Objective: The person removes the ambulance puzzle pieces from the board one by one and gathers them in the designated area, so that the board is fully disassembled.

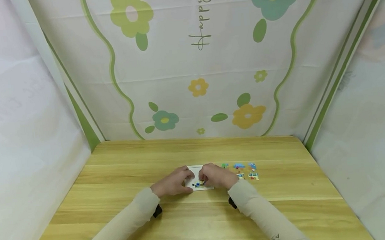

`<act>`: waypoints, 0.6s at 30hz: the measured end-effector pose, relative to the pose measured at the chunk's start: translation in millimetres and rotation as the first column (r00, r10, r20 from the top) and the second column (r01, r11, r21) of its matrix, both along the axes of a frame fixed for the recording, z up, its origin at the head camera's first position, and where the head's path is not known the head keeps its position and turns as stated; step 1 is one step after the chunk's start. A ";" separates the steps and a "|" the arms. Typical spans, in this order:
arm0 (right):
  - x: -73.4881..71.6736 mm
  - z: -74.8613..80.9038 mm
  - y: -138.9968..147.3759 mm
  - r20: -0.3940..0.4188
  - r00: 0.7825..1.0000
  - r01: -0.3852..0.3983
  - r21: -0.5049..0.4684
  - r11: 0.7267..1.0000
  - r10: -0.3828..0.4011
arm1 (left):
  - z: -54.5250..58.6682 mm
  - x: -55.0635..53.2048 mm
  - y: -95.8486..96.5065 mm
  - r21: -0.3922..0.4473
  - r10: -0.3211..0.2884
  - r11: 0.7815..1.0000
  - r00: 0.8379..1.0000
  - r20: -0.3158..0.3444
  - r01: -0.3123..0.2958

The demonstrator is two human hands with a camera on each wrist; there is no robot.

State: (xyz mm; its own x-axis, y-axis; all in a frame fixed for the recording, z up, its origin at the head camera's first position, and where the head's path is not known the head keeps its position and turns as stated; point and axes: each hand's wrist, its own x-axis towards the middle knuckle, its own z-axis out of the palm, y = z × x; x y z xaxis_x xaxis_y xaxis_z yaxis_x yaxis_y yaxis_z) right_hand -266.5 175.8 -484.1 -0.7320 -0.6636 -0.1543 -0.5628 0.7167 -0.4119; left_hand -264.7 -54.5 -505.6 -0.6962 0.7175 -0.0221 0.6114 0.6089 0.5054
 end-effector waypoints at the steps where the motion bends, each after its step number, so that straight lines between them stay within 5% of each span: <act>1: 0.1 -1.0 0.4 -0.006 1.000 -0.005 -0.003 1.000 0.005 | -0.8 -0.2 1.5 -0.006 -0.005 1.000 1.000 -0.004 0.005; 18: -0.6 -1.1 1.3 0.048 0.998 0.045 -0.049 0.998 -0.042 | -4.9 -0.2 9.2 -0.029 -0.010 1.000 1.000 -0.024 0.009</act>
